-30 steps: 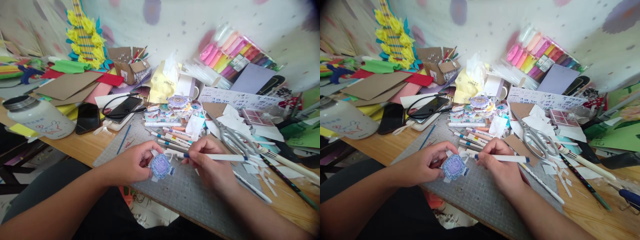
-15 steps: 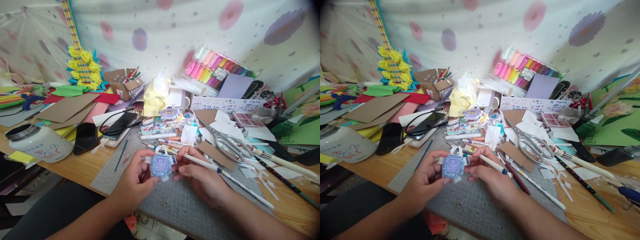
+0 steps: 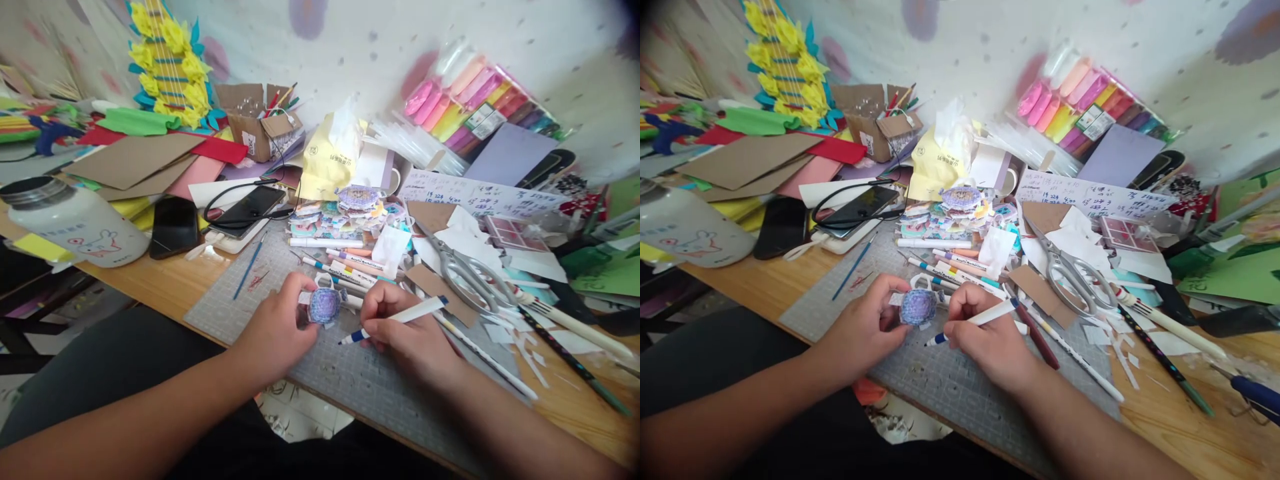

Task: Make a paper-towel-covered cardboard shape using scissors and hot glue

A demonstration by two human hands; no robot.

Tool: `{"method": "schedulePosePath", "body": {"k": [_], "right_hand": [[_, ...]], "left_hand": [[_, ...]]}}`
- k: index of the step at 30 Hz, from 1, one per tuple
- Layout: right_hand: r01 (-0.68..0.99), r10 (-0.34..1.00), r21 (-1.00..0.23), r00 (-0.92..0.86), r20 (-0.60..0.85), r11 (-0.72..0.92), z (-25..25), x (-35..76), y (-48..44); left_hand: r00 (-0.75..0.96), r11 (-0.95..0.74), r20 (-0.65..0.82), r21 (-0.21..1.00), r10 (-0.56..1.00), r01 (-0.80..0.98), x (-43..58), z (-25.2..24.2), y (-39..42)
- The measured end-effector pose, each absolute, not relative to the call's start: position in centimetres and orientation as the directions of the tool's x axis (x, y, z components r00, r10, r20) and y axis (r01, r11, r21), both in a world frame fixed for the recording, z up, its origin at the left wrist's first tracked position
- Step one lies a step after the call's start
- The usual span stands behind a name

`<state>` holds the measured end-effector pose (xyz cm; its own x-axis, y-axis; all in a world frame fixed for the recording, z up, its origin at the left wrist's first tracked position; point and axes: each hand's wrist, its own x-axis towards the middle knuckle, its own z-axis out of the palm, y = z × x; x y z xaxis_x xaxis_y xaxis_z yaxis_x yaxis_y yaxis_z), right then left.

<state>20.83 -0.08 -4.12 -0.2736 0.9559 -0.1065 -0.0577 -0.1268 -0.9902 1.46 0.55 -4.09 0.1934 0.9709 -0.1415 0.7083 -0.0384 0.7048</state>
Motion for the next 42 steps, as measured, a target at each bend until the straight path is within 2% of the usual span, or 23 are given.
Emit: {"method": "schedulePosePath", "body": {"k": [4, 9, 19, 42], "right_hand": [[0.266, 0.952, -0.963, -0.303, -0.034, 0.050, -3.71, 20.40, -0.32], [0.398, 0.949, -0.906, -0.315, 0.013, 0.144, -3.87, 20.19, -0.38], [0.500, 0.932, -0.821, -0.349, 0.100, 0.275, -3.95, 20.03, -0.47], [0.518, 0.938, -0.825, -0.345, 0.040, 0.226, -3.94, 19.99, -0.38]], "left_hand": [[0.220, -0.097, -0.138, 0.594, 0.966, 0.798, 1.06, -3.86, 0.66], [0.250, -0.125, -0.143, 0.574, 0.958, 0.809, 0.61, -3.96, 0.81], [0.262, -0.133, -0.147, 0.575, 0.954, 0.807, 0.61, -3.93, 1.04], [0.260, -0.125, -0.150, 0.590, 0.954, 0.797, 0.48, -4.21, 1.08]]}}
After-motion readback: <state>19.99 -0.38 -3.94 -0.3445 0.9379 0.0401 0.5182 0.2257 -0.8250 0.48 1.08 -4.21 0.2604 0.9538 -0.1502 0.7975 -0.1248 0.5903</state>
